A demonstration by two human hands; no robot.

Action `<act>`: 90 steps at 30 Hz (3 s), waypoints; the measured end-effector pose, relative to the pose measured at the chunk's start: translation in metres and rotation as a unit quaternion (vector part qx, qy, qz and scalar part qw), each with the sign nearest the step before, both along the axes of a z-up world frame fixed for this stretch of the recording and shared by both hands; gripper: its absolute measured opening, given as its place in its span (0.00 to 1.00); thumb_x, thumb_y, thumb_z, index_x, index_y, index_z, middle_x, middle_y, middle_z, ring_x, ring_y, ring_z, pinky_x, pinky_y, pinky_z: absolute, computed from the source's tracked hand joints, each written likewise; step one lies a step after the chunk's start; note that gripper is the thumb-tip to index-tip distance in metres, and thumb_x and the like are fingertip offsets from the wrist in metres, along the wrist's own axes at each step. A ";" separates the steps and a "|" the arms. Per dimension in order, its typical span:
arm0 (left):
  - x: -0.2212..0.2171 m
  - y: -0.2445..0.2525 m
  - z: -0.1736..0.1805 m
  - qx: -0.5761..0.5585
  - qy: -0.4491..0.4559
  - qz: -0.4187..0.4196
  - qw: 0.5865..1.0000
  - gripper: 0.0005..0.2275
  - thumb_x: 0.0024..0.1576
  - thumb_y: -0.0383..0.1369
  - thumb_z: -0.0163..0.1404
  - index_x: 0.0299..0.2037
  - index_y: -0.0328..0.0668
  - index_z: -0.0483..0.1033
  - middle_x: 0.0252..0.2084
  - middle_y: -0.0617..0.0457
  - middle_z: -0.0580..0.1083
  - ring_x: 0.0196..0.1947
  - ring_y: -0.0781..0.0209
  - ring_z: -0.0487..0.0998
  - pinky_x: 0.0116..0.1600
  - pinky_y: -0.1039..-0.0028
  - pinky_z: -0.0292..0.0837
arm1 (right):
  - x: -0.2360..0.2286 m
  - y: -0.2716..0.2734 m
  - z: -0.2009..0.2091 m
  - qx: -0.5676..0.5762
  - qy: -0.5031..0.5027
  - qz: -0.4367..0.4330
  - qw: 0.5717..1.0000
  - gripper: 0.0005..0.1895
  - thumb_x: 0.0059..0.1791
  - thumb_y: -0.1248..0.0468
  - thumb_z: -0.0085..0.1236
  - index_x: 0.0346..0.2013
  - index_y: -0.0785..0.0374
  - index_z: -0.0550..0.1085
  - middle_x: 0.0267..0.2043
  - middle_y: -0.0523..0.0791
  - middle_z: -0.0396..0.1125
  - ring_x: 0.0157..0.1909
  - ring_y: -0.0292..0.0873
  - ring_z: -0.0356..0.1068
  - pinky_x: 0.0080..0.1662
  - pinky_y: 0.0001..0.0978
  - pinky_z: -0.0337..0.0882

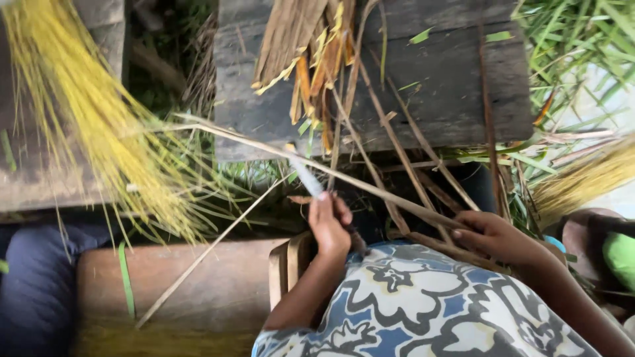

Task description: Stripping and cleaning plant fibers using a knife on a wooden workbench

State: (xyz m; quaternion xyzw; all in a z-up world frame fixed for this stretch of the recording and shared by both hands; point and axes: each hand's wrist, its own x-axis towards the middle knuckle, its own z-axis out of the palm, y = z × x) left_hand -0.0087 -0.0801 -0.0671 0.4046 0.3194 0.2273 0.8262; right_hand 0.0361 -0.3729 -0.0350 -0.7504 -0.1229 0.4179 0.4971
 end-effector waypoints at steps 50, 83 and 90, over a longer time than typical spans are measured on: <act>0.019 -0.088 -0.052 0.052 0.027 -0.505 0.861 0.11 0.58 0.23 0.40 0.49 0.39 0.69 0.14 0.46 0.67 0.06 0.64 0.59 0.12 0.83 0.53 | -0.015 0.065 -0.031 -0.031 -0.630 -0.209 0.748 0.07 0.41 0.67 0.52 0.18 0.60 0.67 0.15 0.45 0.57 0.17 0.49 0.62 0.20 0.33 0.66; 0.020 -0.047 -0.007 0.044 -0.037 -0.578 0.814 0.12 0.58 0.23 0.40 0.50 0.34 0.68 0.15 0.44 0.68 0.07 0.65 0.62 0.13 0.82 0.58 | -0.018 0.050 -0.014 0.321 0.240 -0.259 0.879 0.07 0.49 0.71 0.42 0.26 0.69 0.64 0.16 0.48 0.55 0.17 0.35 0.51 0.20 0.22 0.54; 0.015 -0.052 0.040 -0.185 0.088 -0.614 0.762 0.08 0.61 0.28 0.38 0.50 0.40 0.62 0.17 0.49 0.64 0.07 0.71 0.57 0.14 0.86 0.50 | -0.014 0.044 -0.028 0.022 -0.293 -0.072 0.953 0.29 0.38 0.54 0.64 0.48 0.66 0.68 0.50 0.48 0.68 0.51 0.40 0.68 0.49 0.26 0.65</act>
